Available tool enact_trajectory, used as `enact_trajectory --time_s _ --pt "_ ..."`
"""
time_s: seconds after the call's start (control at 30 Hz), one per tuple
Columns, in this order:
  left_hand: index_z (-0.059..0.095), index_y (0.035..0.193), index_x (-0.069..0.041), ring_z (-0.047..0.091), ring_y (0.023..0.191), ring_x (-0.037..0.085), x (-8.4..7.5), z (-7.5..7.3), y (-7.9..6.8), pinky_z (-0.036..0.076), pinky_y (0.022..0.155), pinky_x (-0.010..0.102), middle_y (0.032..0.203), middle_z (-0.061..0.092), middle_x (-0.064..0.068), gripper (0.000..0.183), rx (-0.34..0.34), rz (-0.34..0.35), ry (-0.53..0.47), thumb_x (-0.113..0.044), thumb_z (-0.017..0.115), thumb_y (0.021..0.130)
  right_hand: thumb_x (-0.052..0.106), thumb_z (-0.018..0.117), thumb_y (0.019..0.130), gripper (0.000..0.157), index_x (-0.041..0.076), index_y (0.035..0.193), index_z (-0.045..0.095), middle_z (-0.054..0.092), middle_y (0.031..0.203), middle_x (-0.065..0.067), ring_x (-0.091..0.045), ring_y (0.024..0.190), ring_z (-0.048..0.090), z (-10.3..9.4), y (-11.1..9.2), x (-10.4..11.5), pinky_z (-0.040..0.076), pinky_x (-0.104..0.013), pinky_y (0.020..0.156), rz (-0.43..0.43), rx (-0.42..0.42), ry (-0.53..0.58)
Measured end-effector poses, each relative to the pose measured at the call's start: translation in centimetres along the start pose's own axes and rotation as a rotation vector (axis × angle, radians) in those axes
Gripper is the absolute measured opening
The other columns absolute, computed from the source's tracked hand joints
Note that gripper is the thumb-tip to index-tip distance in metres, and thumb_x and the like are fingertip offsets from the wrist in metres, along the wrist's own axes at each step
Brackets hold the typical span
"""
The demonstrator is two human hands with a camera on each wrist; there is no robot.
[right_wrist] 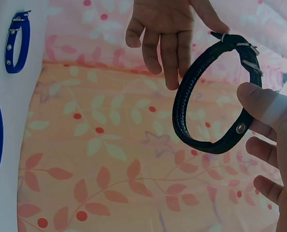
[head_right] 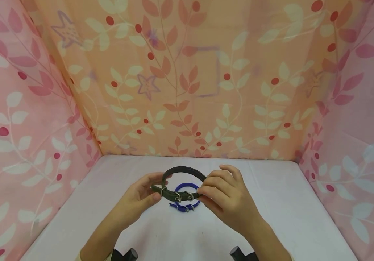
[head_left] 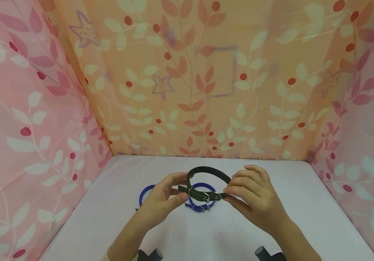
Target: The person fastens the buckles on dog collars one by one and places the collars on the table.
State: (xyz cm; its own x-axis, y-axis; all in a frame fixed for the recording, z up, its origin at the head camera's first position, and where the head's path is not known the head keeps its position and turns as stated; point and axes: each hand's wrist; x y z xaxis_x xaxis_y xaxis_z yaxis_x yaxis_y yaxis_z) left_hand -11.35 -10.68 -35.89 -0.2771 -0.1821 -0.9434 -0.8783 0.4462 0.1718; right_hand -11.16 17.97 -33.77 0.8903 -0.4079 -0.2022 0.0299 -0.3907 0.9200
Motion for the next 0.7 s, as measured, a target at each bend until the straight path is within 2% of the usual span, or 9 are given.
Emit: enact_trajectory --time_s 0.1,0.2,0.3,0.4,0.53,0.6,0.7 --pt "0.052 0.144 -0.026 0.053 0.129 0.022 0.1 -0.1 0.0 0.052 0.099 0.036 0.139 0.059 -0.004 0.053 0.007 0.068 0.019 -0.031 0.073 0.096 0.029 0.066 0.101 0.025 0.01 0.088 0.074 0.07 0.09 -0.007 -0.03 0.089 0.062 -0.2 0.1 -0.1 0.038 -0.042 0.111 -0.008 0.035 0.038" --pt "0.051 0.146 -0.028 0.055 0.127 0.02 0.0 -0.1 -0.2 0.05 0.101 0.037 0.14 0.058 -0.006 0.056 0.017 0.122 0.047 -0.026 0.075 0.095 0.031 0.066 0.101 0.024 0.012 0.088 0.074 0.069 0.095 -0.01 -0.031 0.094 0.061 -0.4 -0.2 -0.3 0.037 -0.042 0.111 0.005 0.063 0.062" --pt "0.05 0.148 -0.028 0.055 0.127 0.019 -0.1 -0.3 -0.4 0.05 0.102 0.036 0.143 0.056 -0.007 0.06 0.024 0.179 0.09 -0.021 0.076 0.094 0.041 0.069 0.097 0.03 0.011 0.095 0.074 0.068 0.104 -0.013 -0.032 0.102 0.059 -0.4 -0.8 -0.6 0.036 -0.04 0.109 0.067 0.094 0.054" --pt "0.049 0.148 -0.028 0.051 0.132 0.017 -0.2 -0.4 -0.5 0.05 0.102 0.034 0.147 0.055 -0.007 0.064 0.015 0.236 0.135 -0.017 0.078 0.092 0.054 0.071 0.089 0.051 0.008 0.111 0.073 0.067 0.114 -0.014 -0.033 0.111 0.057 -0.6 -1.5 -0.7 0.033 -0.034 0.111 0.201 0.141 0.041" --pt "0.049 0.148 -0.026 0.049 0.136 0.018 -0.2 -0.5 -0.5 0.05 0.102 0.034 0.151 0.053 -0.006 0.066 -0.001 0.29 0.169 -0.016 0.079 0.091 0.064 0.077 0.076 0.076 0.009 0.128 0.068 0.066 0.123 -0.006 -0.028 0.119 0.056 -0.9 -2.3 -0.7 0.03 -0.027 0.114 0.412 0.213 0.037" --pt "0.049 0.148 -0.025 0.049 0.136 0.018 -0.2 -0.5 -0.4 0.05 0.101 0.034 0.151 0.053 -0.005 0.066 -0.005 0.299 0.18 -0.016 0.079 0.091 0.061 0.083 0.071 0.081 0.01 0.131 0.066 0.067 0.125 -0.003 -0.023 0.121 0.056 -1.0 -2.5 -0.6 0.031 -0.024 0.114 0.49 0.232 0.058" --pt "0.05 0.146 -0.027 0.051 0.133 0.017 -0.3 -0.4 -0.5 0.051 0.101 0.034 0.149 0.054 -0.006 0.065 -0.026 0.282 0.196 -0.018 0.081 0.089 0.045 0.094 0.063 0.086 0.011 0.136 0.063 0.067 0.127 0.0 -0.017 0.123 0.056 -1.0 -2.6 -0.3 0.034 -0.019 0.112 0.575 0.236 0.133"
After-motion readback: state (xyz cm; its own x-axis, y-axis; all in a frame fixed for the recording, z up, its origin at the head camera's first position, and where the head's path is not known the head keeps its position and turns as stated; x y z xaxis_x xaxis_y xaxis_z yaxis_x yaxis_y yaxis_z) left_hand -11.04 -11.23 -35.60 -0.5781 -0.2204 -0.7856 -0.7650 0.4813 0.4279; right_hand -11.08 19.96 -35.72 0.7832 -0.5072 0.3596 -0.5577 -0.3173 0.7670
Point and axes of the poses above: each hand's wrist, its own y-axis towards the middle knuckle, its own z-axis out of the palm, x = y × z
